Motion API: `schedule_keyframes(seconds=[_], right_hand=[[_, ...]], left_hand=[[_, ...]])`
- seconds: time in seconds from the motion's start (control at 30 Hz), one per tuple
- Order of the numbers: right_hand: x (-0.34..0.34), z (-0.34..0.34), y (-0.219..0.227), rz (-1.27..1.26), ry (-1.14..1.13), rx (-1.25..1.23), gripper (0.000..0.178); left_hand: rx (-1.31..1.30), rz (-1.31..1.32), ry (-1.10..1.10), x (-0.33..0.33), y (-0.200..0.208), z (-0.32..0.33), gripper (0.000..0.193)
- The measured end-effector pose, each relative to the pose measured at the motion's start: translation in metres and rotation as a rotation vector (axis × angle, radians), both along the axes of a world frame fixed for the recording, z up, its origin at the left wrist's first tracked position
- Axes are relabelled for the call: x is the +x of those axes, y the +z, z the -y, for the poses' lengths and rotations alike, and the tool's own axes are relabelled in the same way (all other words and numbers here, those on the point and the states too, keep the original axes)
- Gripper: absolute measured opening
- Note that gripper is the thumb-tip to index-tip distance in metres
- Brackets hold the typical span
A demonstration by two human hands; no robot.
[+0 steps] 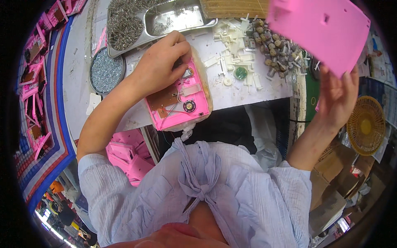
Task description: Soldering wires to a circuit board and using an electric screwdriver to assemble a pink electronic toy.
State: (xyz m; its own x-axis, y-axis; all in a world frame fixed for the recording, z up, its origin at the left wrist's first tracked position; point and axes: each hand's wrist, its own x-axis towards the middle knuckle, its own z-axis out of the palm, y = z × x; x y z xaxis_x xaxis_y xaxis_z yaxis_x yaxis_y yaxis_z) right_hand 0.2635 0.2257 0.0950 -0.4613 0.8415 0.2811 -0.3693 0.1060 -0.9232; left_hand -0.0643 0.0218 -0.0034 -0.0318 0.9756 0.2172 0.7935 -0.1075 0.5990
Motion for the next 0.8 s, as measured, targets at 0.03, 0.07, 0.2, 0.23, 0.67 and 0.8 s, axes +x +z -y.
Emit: schedule_keyframes(seconds=[0.03, 0.07, 0.2, 0.23, 0.67, 0.8], right_hand=[[-0.007, 0.017, -0.005, -0.066, 0.075, -0.043, 0.043], [-0.017, 0.029, -0.011, -0.125, 0.124, -0.086, 0.043], [-0.057, 0.066, -0.037, -0.279, 0.335, -0.244, 0.05], [-0.072, 0.075, -0.039, -0.315, 0.387, -0.283, 0.052], [-0.124, 0.11, -0.058, 0.342, 0.556, -0.239, 0.056], [-0.095, 0.137, -0.073, 0.662, 0.394, 0.25, 0.053]], left_hand=[[0.011, -0.024, 0.002, 0.002, 0.0, -0.002, 0.019], [-0.004, -0.004, -0.001, 0.001, 0.003, -0.001, 0.021], [0.11, 0.004, 0.093, -0.004, 0.028, 0.011, 0.028], [0.186, -0.014, 0.145, -0.005, 0.037, 0.02, 0.03], [-0.156, 1.441, 0.422, 0.032, 0.042, 0.101, 0.034], [-0.043, 0.971, 0.579, 0.052, 0.011, 0.107, 0.056]])
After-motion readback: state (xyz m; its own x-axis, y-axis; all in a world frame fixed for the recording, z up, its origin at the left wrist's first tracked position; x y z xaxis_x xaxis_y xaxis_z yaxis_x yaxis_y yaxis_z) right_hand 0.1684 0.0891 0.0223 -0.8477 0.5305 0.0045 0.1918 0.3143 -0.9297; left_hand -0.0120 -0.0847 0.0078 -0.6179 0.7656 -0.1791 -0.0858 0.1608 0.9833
